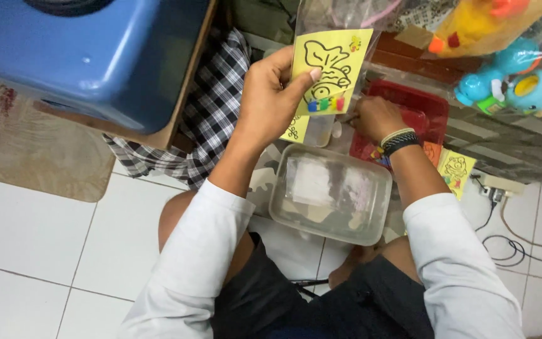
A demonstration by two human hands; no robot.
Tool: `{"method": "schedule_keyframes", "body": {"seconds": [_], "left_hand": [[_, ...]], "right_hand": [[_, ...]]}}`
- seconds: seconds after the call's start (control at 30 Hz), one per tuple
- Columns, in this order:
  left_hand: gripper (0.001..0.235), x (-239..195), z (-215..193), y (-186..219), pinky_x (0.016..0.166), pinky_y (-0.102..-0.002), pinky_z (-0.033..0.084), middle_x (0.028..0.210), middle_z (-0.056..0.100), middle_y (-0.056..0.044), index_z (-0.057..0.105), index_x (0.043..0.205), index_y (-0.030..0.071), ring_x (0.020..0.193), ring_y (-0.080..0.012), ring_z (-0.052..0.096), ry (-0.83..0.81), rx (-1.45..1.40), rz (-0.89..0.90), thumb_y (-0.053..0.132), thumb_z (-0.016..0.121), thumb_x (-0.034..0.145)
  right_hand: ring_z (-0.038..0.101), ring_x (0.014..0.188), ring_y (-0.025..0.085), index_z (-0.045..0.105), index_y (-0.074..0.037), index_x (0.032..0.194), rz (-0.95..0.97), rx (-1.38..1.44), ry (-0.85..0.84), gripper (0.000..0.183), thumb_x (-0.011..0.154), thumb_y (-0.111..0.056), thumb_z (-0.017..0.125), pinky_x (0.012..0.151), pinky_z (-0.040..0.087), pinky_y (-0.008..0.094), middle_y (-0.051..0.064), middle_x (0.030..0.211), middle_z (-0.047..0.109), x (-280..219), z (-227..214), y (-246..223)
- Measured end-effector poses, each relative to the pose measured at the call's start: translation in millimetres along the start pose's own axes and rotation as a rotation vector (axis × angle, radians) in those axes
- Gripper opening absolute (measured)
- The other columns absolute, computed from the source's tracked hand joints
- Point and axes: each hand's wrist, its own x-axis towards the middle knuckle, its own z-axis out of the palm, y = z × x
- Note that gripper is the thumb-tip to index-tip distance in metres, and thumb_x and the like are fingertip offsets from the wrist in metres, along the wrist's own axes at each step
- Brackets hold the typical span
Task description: The person sits on the floor and packs small yellow cards with cartoon drawings into clear plastic bags. They pick up a card, place it into a bag, and then add small colorful beads from a red tray into the same bag before setting it aside.
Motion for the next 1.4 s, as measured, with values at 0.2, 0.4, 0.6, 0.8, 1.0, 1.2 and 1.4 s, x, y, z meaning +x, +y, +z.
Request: {"method": "schedule_keyframes", "body": {"seconds": [0.2, 0.4, 0.6, 0.8, 1.0, 1.2, 1.4], "left_hand": [[0.017, 1.4, -7.9, 3.0, 0.054, -0.018, 0.051, 0.086, 0.076, -0.006, 0.07, 0.11, -0.005, 0.064, -0.0043, 0.062, 0.007, -0.062, -0.059, -0.001, 0.068, 0.093], [0.013, -3.2, -1.9, 4.3, 0.055, -0.018, 0.051, 0.086, 0.074, -0.006, 0.07, 0.108, -0.005, 0.065, -0.0047, 0.062, -0.119, -0.122, -0.114, -0.001, 0.067, 0.096], [0.015, -14.5, 28.0, -11.4, 0.055, -0.017, 0.04, 0.08, 0.064, 0.002, 0.072, 0.109, -0.003, 0.064, -0.0019, 0.047, -0.323, -0.101, -0.16, -0.003, 0.068, 0.095], [0.022, -19.5, 55.2, -8.7, 0.07, -0.018, 0.056, 0.096, 0.073, -0.008, 0.065, 0.116, -0.006, 0.078, -0.0079, 0.066, -0.348, -0.221, -0.212, -0.004, 0.068, 0.095], [0.013, -21.7, 67.6, -7.0, 0.064, -0.018, 0.051, 0.085, 0.072, -0.006, 0.073, 0.105, -0.003, 0.071, -0.0065, 0.061, -0.095, -0.133, -0.129, 0.008, 0.07, 0.097], [0.022, -23.1, 61.7, -3.2, 0.058, -0.017, 0.052, 0.09, 0.076, -0.011, 0.071, 0.114, -0.004, 0.067, -0.0058, 0.062, -0.041, -0.106, -0.109, 0.013, 0.062, 0.102], [0.065, -25.3, 54.4, -4.3, 0.089, -0.023, 0.055, 0.122, 0.077, -0.019, 0.028, 0.163, 0.017, 0.101, -0.0119, 0.067, -0.168, -0.223, 0.029, -0.001, 0.06, 0.109]], "right_hand": [[0.064, 0.077, 0.045, 0.072, 0.001, 0.105, -0.27, 0.1, 0.182, 0.024, 0.085, -0.011, 0.064, 0.072, 0.053, 0.051, 0.023, 0.1, 0.074, -3.1, -40.1, 17.6], [0.064, 0.102, 0.015, 0.06, 0.007, 0.135, -0.388, 0.942, 0.325, 0.033, 0.104, -0.003, 0.062, 0.09, 0.053, 0.023, 0.013, 0.12, 0.068, -106.6, -164.6, -50.3], [0.056, 0.088, 0.006, 0.059, 0.001, 0.133, -0.283, 1.483, 0.452, 0.033, 0.1, 0.001, 0.063, 0.079, 0.049, 0.016, 0.004, 0.105, 0.061, -129.6, -114.2, -54.8], [0.049, 0.077, 0.001, 0.068, -0.002, 0.107, -0.202, 1.549, 0.483, 0.006, 0.102, -0.002, 0.066, 0.07, 0.042, 0.014, -0.003, 0.089, 0.062, -135.3, -107.0, -27.0], [0.062, 0.088, 0.005, 0.068, 0.0, 0.106, -0.238, 1.477, 0.418, 0.007, 0.099, 0.0, 0.066, 0.083, 0.053, 0.016, 0.004, 0.101, 0.07, -131.1, -104.1, -28.4], [0.056, 0.086, 0.005, 0.072, 0.001, 0.105, -0.221, 1.451, 0.429, 0.016, 0.105, -0.01, 0.06, 0.081, 0.048, 0.019, 0.002, 0.099, 0.069, -132.9, -110.0, -28.9], [0.073, 0.077, 0.012, 0.072, 0.0, 0.101, -0.078, 1.671, 0.505, 0.018, 0.105, -0.016, 0.065, 0.067, 0.066, 0.029, 0.008, 0.087, 0.07, -118.3, -95.8, -36.3]]}}
